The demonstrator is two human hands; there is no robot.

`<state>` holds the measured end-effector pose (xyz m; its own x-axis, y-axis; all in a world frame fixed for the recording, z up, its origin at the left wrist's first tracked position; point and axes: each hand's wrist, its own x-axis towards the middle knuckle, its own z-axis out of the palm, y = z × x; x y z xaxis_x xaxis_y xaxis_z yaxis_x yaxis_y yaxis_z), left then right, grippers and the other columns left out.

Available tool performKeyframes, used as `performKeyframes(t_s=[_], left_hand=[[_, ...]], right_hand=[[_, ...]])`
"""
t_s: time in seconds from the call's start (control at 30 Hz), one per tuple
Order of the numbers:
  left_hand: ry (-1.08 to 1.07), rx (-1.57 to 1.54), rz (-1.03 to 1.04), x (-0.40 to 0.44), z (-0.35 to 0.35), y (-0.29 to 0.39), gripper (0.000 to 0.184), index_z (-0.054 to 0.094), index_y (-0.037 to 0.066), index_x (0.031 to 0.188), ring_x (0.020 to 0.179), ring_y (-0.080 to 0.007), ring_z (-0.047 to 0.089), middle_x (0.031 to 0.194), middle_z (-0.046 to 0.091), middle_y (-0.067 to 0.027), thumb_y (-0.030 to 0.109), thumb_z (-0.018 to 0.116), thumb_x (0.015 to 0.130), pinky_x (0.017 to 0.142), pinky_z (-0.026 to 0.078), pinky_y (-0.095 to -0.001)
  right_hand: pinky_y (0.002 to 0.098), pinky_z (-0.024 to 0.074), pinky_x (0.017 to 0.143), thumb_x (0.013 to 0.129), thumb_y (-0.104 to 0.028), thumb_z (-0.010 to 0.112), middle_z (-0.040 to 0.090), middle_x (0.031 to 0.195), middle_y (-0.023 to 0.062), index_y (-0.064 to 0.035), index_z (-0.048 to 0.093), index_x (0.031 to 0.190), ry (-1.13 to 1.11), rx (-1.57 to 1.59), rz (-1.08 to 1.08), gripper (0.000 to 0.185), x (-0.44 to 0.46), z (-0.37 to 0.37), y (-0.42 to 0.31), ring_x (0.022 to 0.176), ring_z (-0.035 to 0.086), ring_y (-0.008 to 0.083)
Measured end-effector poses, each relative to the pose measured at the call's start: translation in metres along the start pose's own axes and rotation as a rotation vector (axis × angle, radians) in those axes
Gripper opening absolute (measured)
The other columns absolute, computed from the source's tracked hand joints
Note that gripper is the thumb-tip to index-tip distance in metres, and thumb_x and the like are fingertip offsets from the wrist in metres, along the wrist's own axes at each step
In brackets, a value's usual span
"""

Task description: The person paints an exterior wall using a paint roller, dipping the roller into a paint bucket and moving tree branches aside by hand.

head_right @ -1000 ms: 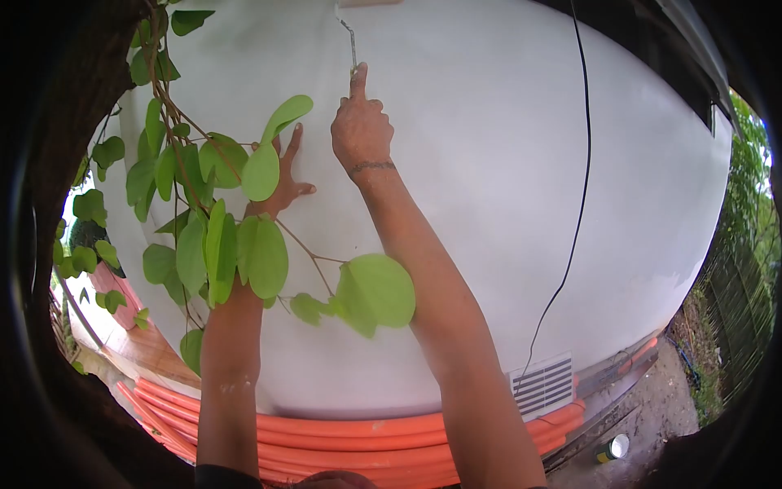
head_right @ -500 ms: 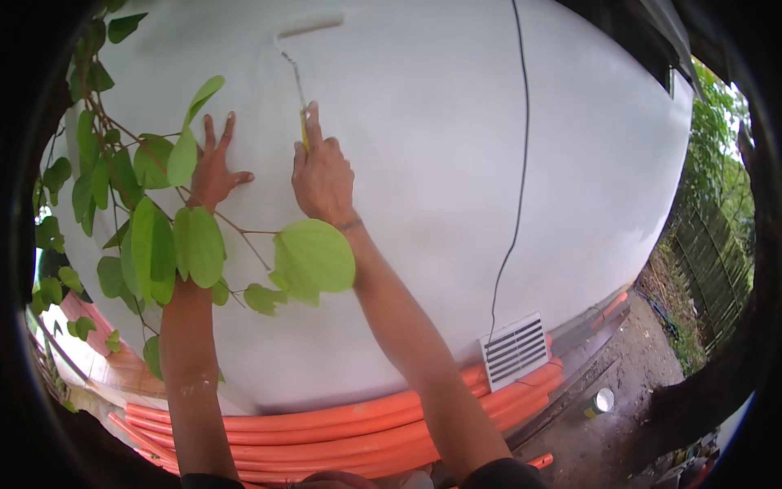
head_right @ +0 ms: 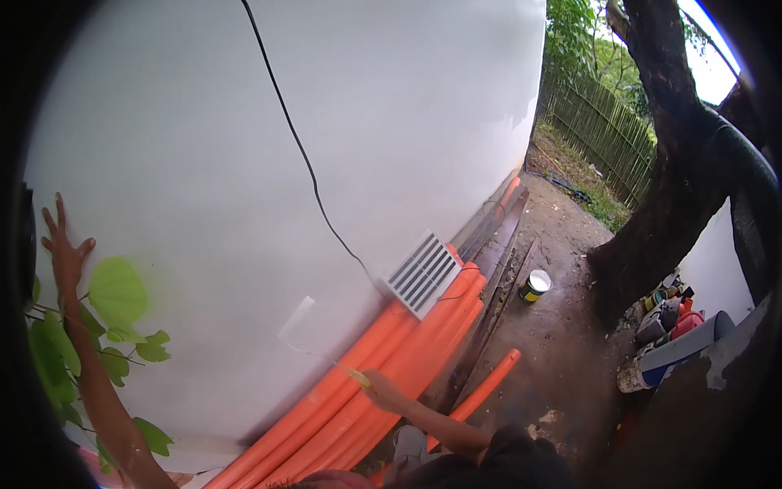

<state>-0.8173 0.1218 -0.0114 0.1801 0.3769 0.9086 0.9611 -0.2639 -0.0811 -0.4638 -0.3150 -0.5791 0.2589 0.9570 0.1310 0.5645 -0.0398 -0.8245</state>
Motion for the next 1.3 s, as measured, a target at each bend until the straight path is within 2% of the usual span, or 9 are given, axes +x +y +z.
performKeyframes(t_s=[0.13, 0.3, 0.4, 0.5, 0.7, 0.93, 1.1, 1.23, 1.3], left_hand=[[0.031, 0.011, 0.116, 0.004, 0.011, -0.012, 0.126, 0.01, 0.039, 0.164, 0.152, -0.0393, 0.028, 0.172, 0.009, -0.0124, 0.003, 0.086, 0.071, 0.124, 0.023, -0.0623], [0.09, 0.1, 0.21, 0.004, 0.015, -0.024, 0.111, 0.013, 0.039, 0.163, 0.151, -0.0408, 0.029, 0.17, 0.016, -0.0117, 0.01, 0.081, 0.079, 0.123, 0.025, -0.0613], [0.04, 0.063, 0.188, 0.005, 0.029, -0.047, 0.087, 0.029, 0.031, 0.162, 0.146, -0.0425, 0.038, 0.166, 0.031, -0.0148, 0.023, 0.073, 0.087, 0.117, 0.033, -0.0621], [0.042, 0.068, 0.247, 0.018, 0.057, -0.087, 0.084, 0.029, 0.027, 0.162, 0.151, -0.0432, 0.026, 0.168, 0.022, -0.0165, 0.053, 0.062, 0.09, 0.109, 0.035, -0.0723], [0.039, 0.098, 0.309, 0.006, 0.043, -0.085, 0.082, 0.031, 0.02, 0.161, 0.143, -0.0474, 0.036, 0.163, 0.029, -0.0222, 0.061, 0.053, 0.094, 0.11, 0.038, -0.0636], [-0.025, 0.044, 0.366, -0.061, -0.032, -0.013, 0.085, 0.034, 0.011, 0.159, 0.134, -0.0523, 0.048, 0.158, 0.036, -0.0289, 0.071, 0.041, 0.098, 0.112, 0.043, -0.0534], [-0.537, 0.535, 0.133, -0.188, -0.079, 0.096, 0.088, 0.034, 0.005, 0.158, 0.134, -0.0551, 0.046, 0.155, 0.04, -0.0314, 0.071, 0.039, 0.1, 0.112, 0.043, -0.0529], [-1.263, -0.539, -0.289, -0.232, -0.125, 0.211, 0.063, 0.041, -0.001, 0.154, 0.147, -0.0348, 0.039, 0.159, 0.038, -0.0268, 0.036, 0.056, 0.105, 0.122, 0.031, -0.0395], [-1.494, -0.819, -0.449, -0.26, -0.119, 0.247, 0.063, 0.041, -0.001, 0.154, 0.148, -0.0331, 0.038, 0.158, 0.04, -0.0253, 0.034, 0.057, 0.105, 0.125, 0.024, -0.0381]], right_hand=[[0.0496, 0.0444, 0.1, 0.1, -0.013, 0.053, 0.06, 0.122, 0.014, -0.0063, 0.054, 0.138, -0.064, -0.072, 0.222, 0.039, -0.065, -0.022, 0.024, 0.117, 0.056, 0.035], [0.0449, 0.0418, 0.089, 0.093, -0.013, 0.063, 0.058, 0.109, 0.0125, -0.0109, 0.057, 0.118, 0.047, -0.402, 0.065, 0.026, -0.112, -0.059, 0.07, 0.107, 0.057, 0.0328], [0.0458, 0.0398, 0.092, 0.086, -0.009, 0.065, 0.058, 0.111, 0.0129, -0.0109, 0.057, 0.113, 0.104, -0.58, 0.369, 0.028, -0.17, -0.077, 0.137, 0.11, 0.056, 0.0343], [0.0471, 0.0392, 0.093, 0.082, -0.005, 0.065, 0.06, 0.113, 0.0132, -0.0124, 0.056, 0.112, 0.152, -0.702, 0.71, 0.032, -0.251, -0.113, 0.171, 0.111, 0.056, 0.0345], [0.053, 0.0524, 0.091, 0.087, -0.015, 0.07, 0.063, 0.126, 0.0221, -0.0078, 0.049, 0.123, 0.269, -0.302, 1.547, 0.042, -0.371, -0.153, 0.191, 0.119, 0.063, 0.042], [0.0526, 0.0517, 0.097, 0.094, -0.026, 0.067, 0.062, 0.126, 0.0282, -0.003, 0.046, 0.131, 0.682, -0.067, 1.679, 0.049, -0.36, -0.152, 0.22, 0.122, 0.061, 0.0436], [0.0521, 0.05, 0.099, 0.099, -0.04, 0.063, 0.062, 0.129, 0.0263, 0.0, 0.049, 0.132, 0.755, -0.216, 1.731, 0.054, -0.294, -0.211, 0.18, 0.124, 0.059, 0.0443], [0.055, 0.0484, 0.096, 0.101, -0.039, 0.059, 0.063, 0.129, 0.0243, 0.0005, 0.051, 0.132, 0.895, -0.425, 1.625, 0.051, -0.293, -0.23, 0.193, 0.12, 0.061, 0.0438], [0.055, 0.0493, 0.094, 0.102, -0.035, 0.059, 0.065, 0.123, 0.0258, 0.0016, 0.053, 0.13, 1.002, -0.425, 1.701, 0.047, -0.307, -0.222, 0.195, 0.112, 0.066, 0.0414]])
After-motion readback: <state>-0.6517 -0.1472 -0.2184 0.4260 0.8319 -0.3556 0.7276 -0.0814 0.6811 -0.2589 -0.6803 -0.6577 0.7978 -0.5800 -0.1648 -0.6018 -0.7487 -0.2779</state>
